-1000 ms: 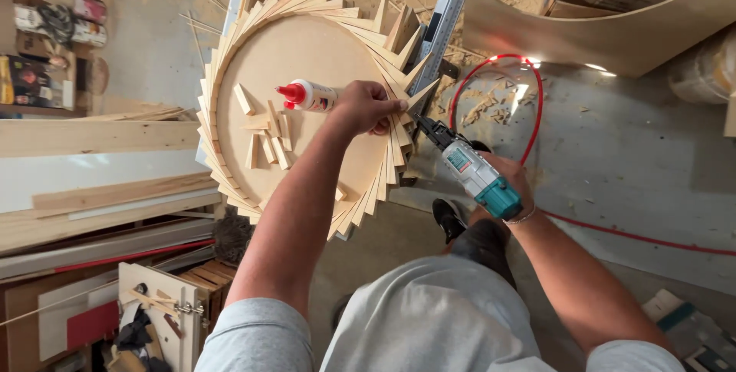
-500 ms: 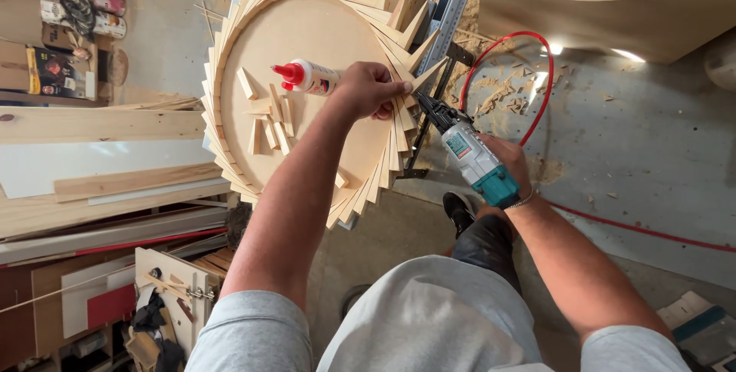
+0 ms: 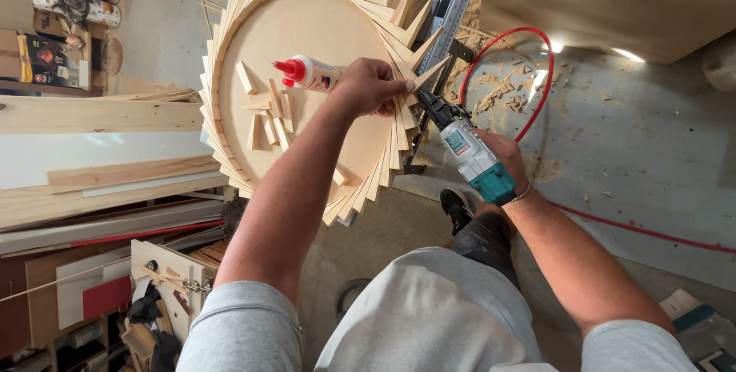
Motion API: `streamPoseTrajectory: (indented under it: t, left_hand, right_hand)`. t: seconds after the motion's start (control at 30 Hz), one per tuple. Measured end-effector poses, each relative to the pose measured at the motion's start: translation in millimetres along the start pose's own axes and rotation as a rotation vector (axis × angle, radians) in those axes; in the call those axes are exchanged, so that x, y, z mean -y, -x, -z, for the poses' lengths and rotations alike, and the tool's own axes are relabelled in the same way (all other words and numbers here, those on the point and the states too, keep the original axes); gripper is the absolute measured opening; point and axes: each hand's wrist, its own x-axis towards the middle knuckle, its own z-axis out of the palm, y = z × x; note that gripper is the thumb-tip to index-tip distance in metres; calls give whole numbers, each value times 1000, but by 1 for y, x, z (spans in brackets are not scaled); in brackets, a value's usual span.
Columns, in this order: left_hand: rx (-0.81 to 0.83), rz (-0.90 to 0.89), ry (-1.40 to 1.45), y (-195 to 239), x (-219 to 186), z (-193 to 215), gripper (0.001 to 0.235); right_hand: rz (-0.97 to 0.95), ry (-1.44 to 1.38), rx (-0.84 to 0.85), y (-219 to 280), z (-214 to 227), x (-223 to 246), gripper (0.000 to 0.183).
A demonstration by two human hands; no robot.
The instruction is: Gluing and nailing wooden slats onto a circular base to create a decorative pattern.
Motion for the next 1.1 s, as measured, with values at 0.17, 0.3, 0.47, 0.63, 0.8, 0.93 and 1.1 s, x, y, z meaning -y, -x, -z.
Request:
streamPoseTrajectory:
  t: [0.17,0.3,0.47,0.63,0.8,0.93,1.1]
  left_hand:
    - [7,-28,66,3,-4,5,32]
    - [21,0,164,5,-3,5,31]
    - [-1,-34,150,-7,16,1,32]
    - [-5,-17,231,-7,20,-1,28]
    - [-19,7,123,13,0,5,37]
    - [-23,3,-51,22,-8,7,38]
    - [-93,37,-172,11,9,1,34]
  right_hand:
    - [42,185,36,8,2,-21,25]
    - [-115,2,-9,8,6,16,26]
    - [-131,230,-53,28,14,38,50]
    - [-338,421,-107,48,49,64,43]
    - [-502,436,-134,64,89,28,33]
    - [-601,491,-157,8,123,27,32]
    - [-778,587,-54,-135,141,94,34]
